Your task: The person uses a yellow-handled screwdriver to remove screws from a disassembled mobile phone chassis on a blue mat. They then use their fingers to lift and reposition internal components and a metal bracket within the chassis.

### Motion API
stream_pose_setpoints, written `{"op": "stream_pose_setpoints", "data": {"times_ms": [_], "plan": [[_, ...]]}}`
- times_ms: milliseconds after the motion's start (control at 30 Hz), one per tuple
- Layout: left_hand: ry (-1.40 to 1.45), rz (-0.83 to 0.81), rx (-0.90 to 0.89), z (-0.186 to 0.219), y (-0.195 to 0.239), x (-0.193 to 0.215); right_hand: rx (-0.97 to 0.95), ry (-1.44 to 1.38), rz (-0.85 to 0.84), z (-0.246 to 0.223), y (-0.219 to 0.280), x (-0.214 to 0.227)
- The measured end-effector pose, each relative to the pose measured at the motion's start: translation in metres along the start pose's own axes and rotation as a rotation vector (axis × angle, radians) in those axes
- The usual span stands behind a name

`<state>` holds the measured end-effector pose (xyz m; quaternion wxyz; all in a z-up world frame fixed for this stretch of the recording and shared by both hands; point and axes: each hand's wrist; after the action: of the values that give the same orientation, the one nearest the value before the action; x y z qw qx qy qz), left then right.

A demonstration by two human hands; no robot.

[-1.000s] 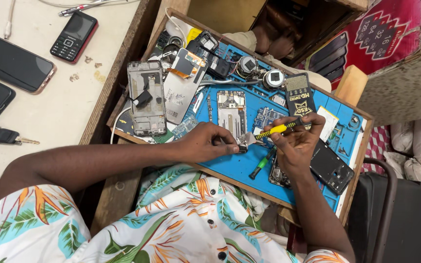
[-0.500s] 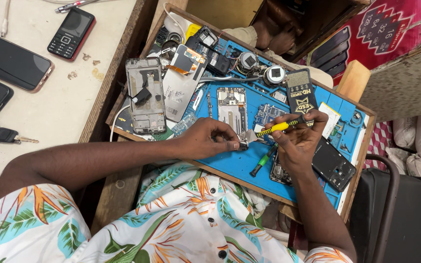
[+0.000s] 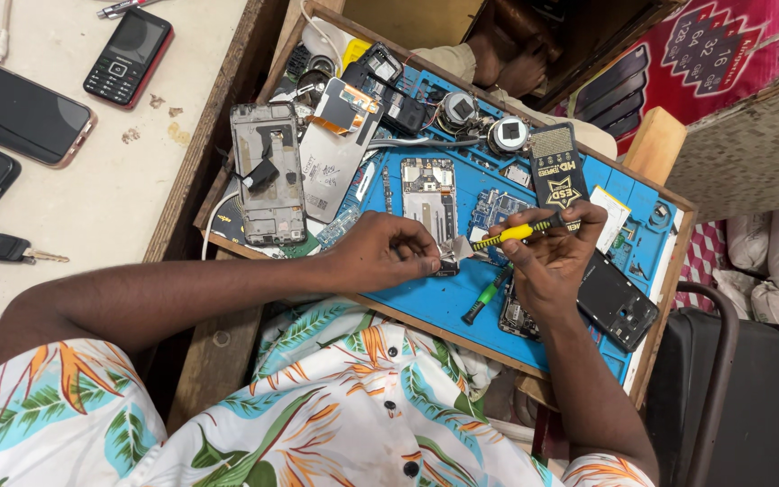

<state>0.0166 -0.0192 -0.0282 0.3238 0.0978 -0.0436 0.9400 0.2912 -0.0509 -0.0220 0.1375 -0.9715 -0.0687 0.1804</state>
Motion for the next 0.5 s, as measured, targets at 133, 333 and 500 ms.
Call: {"op": "stream_pose_setpoints", "data": {"times_ms": [133, 333, 500], "plan": [[-0.037, -0.023, 0.050, 0.0019, 0.0004, 0.0016, 0.014, 0.019, -0.033, 0.0008, 0.0013, -0.0007], [-0.038, -0.037, -0.042, 0.0006, 0.0021, 0.0042, 0.023, 0.052, 0.014, -0.0015, 0.0018, -0.0023], [0.087, -0.055, 0.017, -0.0044, 0.0018, 0.0023, 0.010, 0.013, 0.044, -0.0025, 0.0026, -0.0023]]}}
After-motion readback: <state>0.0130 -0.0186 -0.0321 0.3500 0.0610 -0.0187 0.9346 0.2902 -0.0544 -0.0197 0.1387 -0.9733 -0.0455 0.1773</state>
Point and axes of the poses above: each hand's wrist, its own y-axis away from the middle knuckle, its own x-axis out of the back of the hand, z = x × y, and after that the axes turned 4 degrees about -y, right-handed
